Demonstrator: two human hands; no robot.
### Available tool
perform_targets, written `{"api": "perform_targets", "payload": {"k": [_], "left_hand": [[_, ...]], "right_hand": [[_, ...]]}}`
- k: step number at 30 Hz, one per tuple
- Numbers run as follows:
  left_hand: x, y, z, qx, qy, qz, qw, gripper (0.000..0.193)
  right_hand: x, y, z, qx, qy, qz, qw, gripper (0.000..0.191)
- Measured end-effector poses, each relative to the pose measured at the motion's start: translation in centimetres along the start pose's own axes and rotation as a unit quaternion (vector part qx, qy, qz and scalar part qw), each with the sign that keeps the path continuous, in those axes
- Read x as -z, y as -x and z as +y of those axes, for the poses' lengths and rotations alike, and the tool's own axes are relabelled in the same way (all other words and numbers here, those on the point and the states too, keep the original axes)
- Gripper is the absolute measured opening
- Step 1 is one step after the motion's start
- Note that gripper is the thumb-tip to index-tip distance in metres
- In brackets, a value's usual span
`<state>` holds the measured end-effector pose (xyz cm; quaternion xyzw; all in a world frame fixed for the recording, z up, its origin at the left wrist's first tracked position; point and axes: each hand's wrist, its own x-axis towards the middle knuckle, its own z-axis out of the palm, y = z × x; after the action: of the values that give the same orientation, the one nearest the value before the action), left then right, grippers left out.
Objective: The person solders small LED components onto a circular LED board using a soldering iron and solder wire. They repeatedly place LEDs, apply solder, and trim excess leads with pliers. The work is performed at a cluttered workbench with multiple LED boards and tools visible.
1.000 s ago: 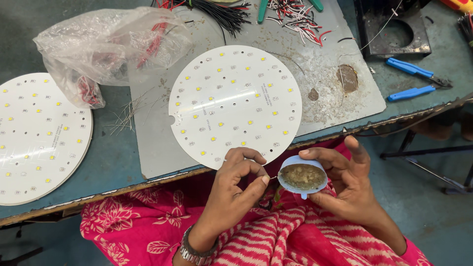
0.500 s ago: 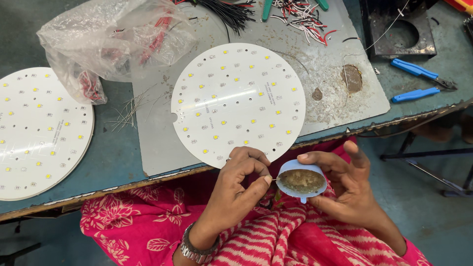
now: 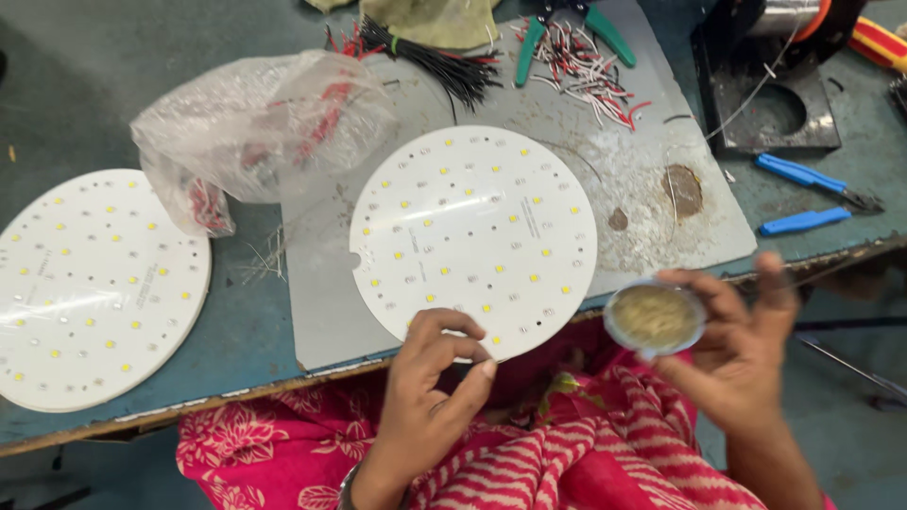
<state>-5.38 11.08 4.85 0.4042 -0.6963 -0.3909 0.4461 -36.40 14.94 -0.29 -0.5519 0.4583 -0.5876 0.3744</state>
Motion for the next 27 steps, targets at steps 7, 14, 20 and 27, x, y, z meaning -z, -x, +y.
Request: {"api": "perform_targets", "payload": {"k": [7,14,20,27], "left_hand": [[2.5,-0.9,-2.0,0.027,-0.078,0.055,0.995,0.007],[2.7,-2.1,-3.5,0.018,-0.119,0.059,0.991,0.008],[2.9,-2.3,-3.6,0.0,-0.127,0.065,0.99,0.009],[3.6,-2.6,-2.5,-0.027,-0.155,0.065,0.985,0.009]], "right_hand": [[1.4,-4.2,1.0,-0.041,0.177,0.085,0.98,0.12],[0.3,-7.1,3.0,0.034,0.301,0.089,0.949,0.11],[0.1,-9.7,2.6,0.084,0.376,0.076,0.92,0.114],[-0.7,-8.5,-1.2,0.116,0.231,0.127,0.958,0.087]]}}
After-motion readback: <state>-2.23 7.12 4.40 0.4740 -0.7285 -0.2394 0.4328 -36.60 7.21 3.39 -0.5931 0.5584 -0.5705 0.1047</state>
